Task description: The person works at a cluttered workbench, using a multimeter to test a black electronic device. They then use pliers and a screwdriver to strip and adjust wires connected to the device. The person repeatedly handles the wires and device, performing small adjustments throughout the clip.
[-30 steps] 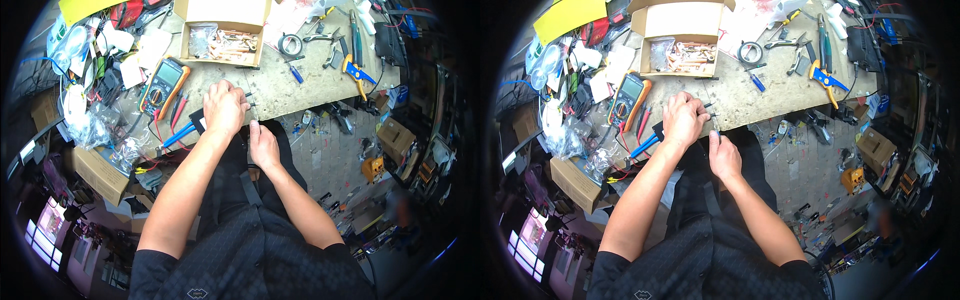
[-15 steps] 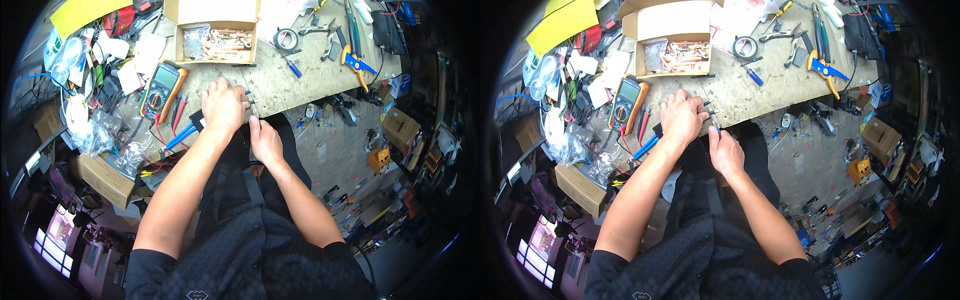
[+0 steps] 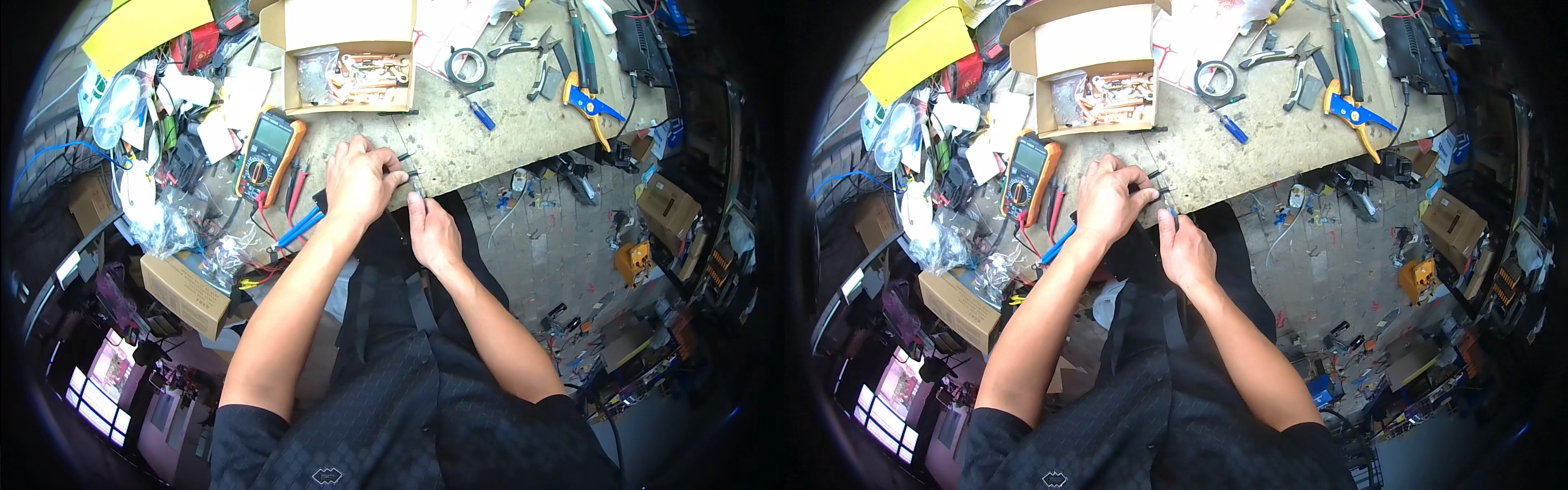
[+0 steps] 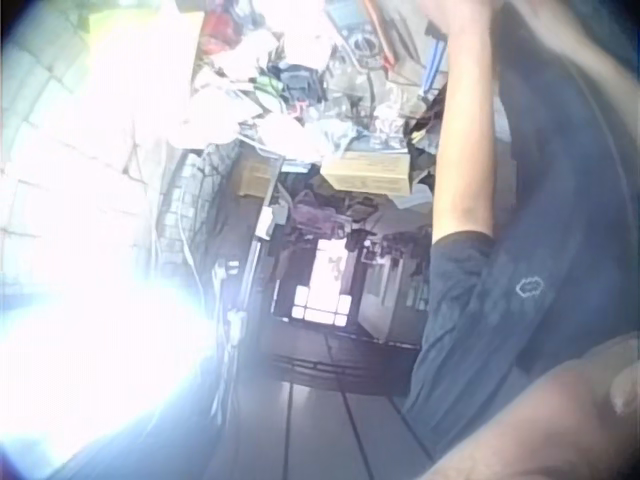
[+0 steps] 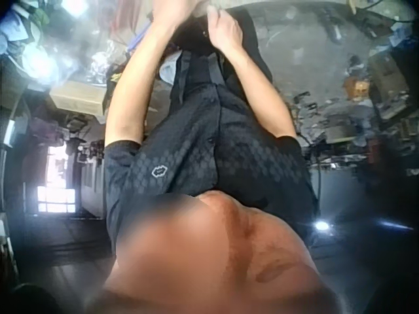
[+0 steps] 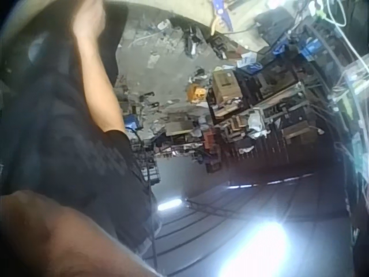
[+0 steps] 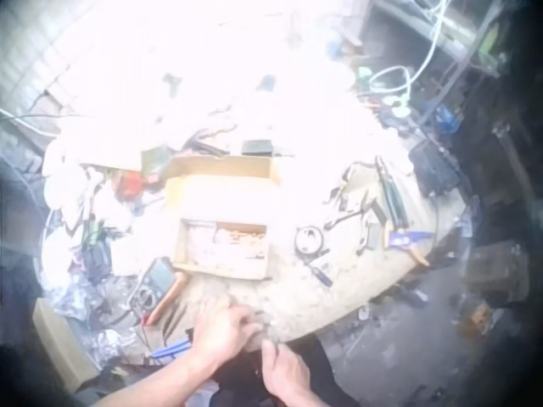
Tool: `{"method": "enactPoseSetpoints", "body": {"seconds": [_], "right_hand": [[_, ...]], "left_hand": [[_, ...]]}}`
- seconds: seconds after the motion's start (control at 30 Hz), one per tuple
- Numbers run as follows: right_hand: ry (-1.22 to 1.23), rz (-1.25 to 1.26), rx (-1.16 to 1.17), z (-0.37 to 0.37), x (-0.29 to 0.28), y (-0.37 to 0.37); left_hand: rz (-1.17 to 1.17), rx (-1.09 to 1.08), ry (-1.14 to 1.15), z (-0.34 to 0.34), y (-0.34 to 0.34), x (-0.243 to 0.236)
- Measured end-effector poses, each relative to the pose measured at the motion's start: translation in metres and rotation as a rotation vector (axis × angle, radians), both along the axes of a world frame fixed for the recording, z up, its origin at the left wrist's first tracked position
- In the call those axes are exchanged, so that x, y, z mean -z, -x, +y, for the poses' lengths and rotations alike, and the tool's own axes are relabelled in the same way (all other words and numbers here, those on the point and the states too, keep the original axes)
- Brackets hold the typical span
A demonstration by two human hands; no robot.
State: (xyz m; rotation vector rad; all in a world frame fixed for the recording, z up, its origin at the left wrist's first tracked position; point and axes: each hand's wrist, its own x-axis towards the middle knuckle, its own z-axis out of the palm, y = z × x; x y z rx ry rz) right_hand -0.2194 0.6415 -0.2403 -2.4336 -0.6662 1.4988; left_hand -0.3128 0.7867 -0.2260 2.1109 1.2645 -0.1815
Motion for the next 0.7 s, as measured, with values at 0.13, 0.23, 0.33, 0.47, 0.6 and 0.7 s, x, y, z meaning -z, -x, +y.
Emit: {"method": "enactPoseSetpoints", "body": {"seconds": [0.13,0.23,0.33,0.47,0.6,0.7], "right_hand": [[-0.034,-0.004,0.004,-0.001,0.004,-0.001],[-0.057,-0.007,0.016,-0.004,0.007,0.001],[-0.036,0.006,-0.001,-0.006,0.005,0.000],[-0.064,0.001,0.029,-0.016,0.007,0.006],[-0.088,-0.003,0.058,-0.019,0.008,0.011],[-0.106,-0.013,0.070,-0.023,0.012,0.014]], "left_hand": [[0.020,-0.018,-0.001,0.001,-0.003,0.004],[0.056,-0.032,0.008,0.001,-0.007,-0.001],[0.079,-0.024,0.007,-0.001,-0.009,-0.001],[0.094,-0.013,0.000,-0.004,-0.009,-0.005],[0.087,-0.021,-0.014,-0.006,-0.009,-0.005],[0.067,-0.023,-0.024,-0.007,-0.008,-0.005]]}}
